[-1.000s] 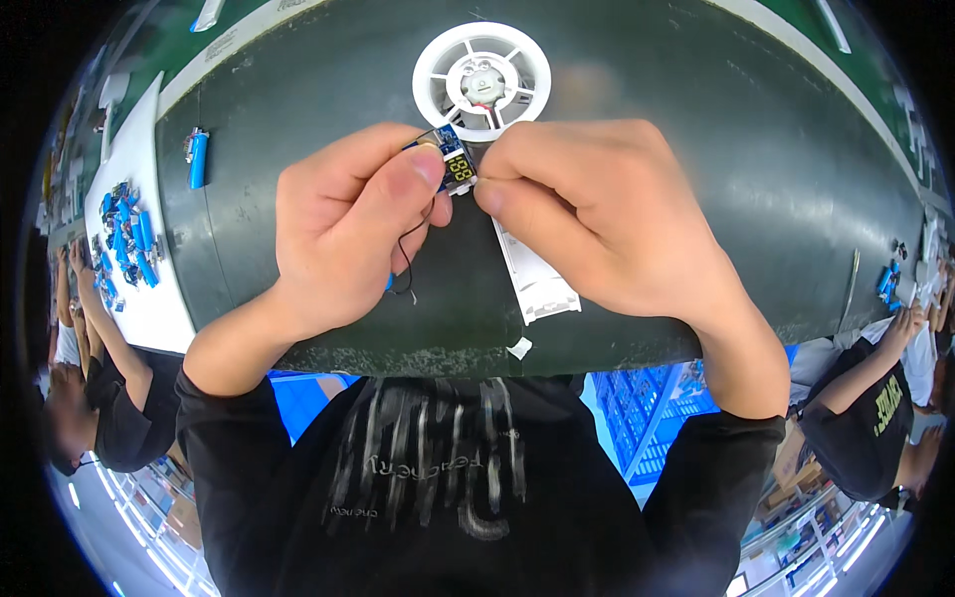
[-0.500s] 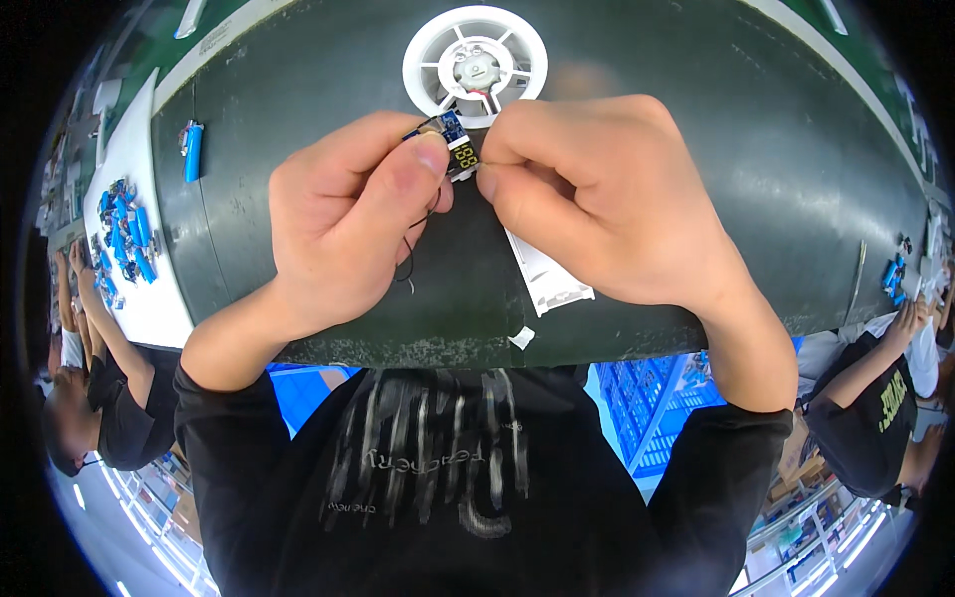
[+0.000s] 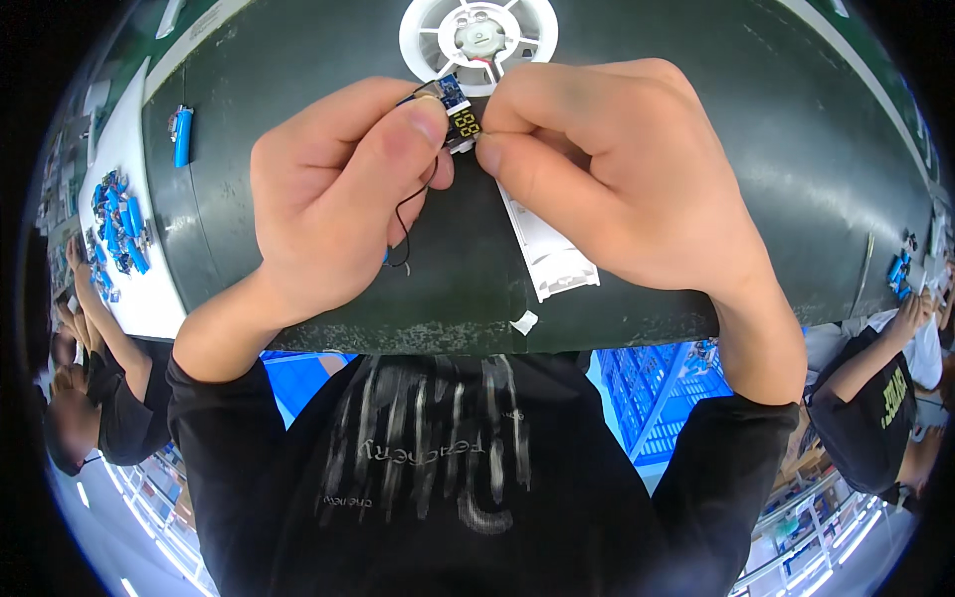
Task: Assembling components of a small handheld fan, including the battery and circuit board, on an assembly line.
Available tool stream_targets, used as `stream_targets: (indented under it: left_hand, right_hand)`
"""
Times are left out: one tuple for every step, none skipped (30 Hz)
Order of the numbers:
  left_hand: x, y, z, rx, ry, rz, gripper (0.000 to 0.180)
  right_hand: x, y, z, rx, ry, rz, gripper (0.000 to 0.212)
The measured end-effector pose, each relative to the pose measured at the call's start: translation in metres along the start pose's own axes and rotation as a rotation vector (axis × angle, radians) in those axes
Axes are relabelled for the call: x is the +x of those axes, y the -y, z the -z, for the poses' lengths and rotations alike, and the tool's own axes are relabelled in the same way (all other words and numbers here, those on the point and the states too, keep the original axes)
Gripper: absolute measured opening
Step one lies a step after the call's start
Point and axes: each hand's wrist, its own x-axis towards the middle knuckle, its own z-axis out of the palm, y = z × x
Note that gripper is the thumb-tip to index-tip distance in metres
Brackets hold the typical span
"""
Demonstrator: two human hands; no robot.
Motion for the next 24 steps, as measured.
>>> stream_targets:
  left_hand:
    - [0.0, 0.0006, 0.0001, 0.0, -0.001, 0.001, 0.022]
    - [0.0003, 0.0009, 0.0, 0.002, 0.003, -0.006, 0.022]
    - [0.0004, 0.0012, 0.0, 0.003, 0.007, -0.014, 0.022]
    - [0.0003, 0.0017, -0.0005, 0.002, 0.007, -0.015, 0.022]
    - [0.0, 0.0027, -0.0011, -0.019, 0.006, -0.02, 0.023]
    - [-0.0002, 0.0032, -0.0013, -0.041, 0.005, -0.026, 0.023]
    - [-0.0004, 0.003, -0.0008, -0.041, 0.003, -0.026, 0.023]
    - [-0.0004, 0.0027, -0.0004, -0.023, 0.012, -0.02, 0.023]
    - [-0.0004, 0.0025, -0.0002, -0.006, 0.022, -0.015, 0.023]
    - [-0.0009, 0.003, -0.0009, -0.007, 0.024, -0.015, 0.023]
    - [-0.0018, 0.0035, -0.0013, 0.009, 0.013, -0.031, 0.023]
    - [-0.0022, 0.0037, -0.0015, 0.024, 0.003, -0.047, 0.023]
    - [-0.002, 0.0034, -0.0011, 0.025, 0.001, -0.047, 0.023]
    - [-0.002, 0.0036, -0.0015, 0.025, -0.001, -0.05, 0.023]
    - [-0.0019, 0.0038, -0.0018, 0.026, -0.003, -0.053, 0.023]
    - [-0.0017, 0.0037, -0.002, 0.025, -0.002, -0.052, 0.023]
    - [-0.0015, 0.0032, -0.0017, 0.009, -0.001, -0.039, 0.023]
    - [-0.0013, 0.0027, -0.0013, -0.007, -0.001, -0.026, 0.023]
    - [-0.0011, 0.0021, -0.0008, -0.007, -0.002, -0.025, 0.023]
    - [-0.0008, 0.002, -0.0003, -0.012, 0.007, -0.017, 0.024]
    - [-0.0006, 0.002, 0.0, -0.018, 0.015, -0.008, 0.024]
    - [-0.0004, 0.0026, 0.0, -0.018, 0.015, -0.009, 0.024]
    - [-0.0002, 0.0034, -0.0002, -0.031, 0.014, -0.016, 0.023]
    - [-0.0002, 0.0039, -0.0002, -0.043, 0.012, -0.024, 0.023]
  right_hand:
    - [-0.0001, -0.0006, -0.0002, 0.007, -0.002, 0.006, 0.009]
    - [-0.0003, -0.0004, 0.0001, 0.006, -0.001, 0.006, 0.009]
    - [-0.0005, 0.0002, 0.0005, 0.01, 0.001, -0.003, 0.01]
    - [-0.0007, 0.0007, 0.0008, 0.014, 0.003, -0.012, 0.01]
    - [-0.0007, 0.0005, 0.0008, 0.015, 0.005, -0.01, 0.01]
    - [-0.0007, 0.0004, 0.0008, 0.021, 0.007, -0.014, 0.01]
    - [-0.0006, 0.0004, 0.0007, 0.027, 0.009, -0.018, 0.011]
    - [-0.0008, 0.0008, 0.0006, 0.027, 0.009, -0.019, 0.011]
    - [-0.0009, 0.0013, 0.0004, 0.037, 0.006, -0.023, 0.011]
    - [-0.001, 0.0015, 0.0004, 0.048, 0.004, -0.028, 0.012]
    - [-0.0003, 0.0016, 0.0007, 0.049, 0.005, -0.026, 0.012]
    - [0.0005, 0.0017, 0.001, 0.049, 0.012, -0.011, 0.012]
    - [0.0012, 0.0017, 0.0012, 0.049, 0.019, 0.004, 0.012]
    - [0.0007, 0.0012, 0.0008, 0.049, 0.019, 0.002, 0.012]
    - [0.0002, 0.0001, 0.0002, 0.054, 0.003, 0.006, 0.012]
    - [-0.0003, -0.0005, -0.0002, 0.059, -0.013, 0.011, 0.013]
    - [-0.0001, 0.0004, 0.0005, 0.06, -0.012, 0.011, 0.013]
    - [0.0, 0.002, 0.0016, 0.056, 0.004, -0.02, 0.013]
    - [0.0002, 0.003, 0.0022, 0.052, 0.02, -0.051, 0.013]
    - [0.0001, 0.0028, 0.0019, 0.052, 0.02, -0.052, 0.013]
    - [0.0, 0.0027, 0.0013, 0.056, 0.015, -0.049, 0.013]
    - [0.0001, 0.0026, 0.001, 0.06, 0.01, -0.047, 0.013]
    - [0.0004, 0.0024, 0.0009, 0.06, 0.011, -0.045, 0.013]
    - [0.0007, 0.0023, 0.0008, 0.057, 0.014, -0.04, 0.012]
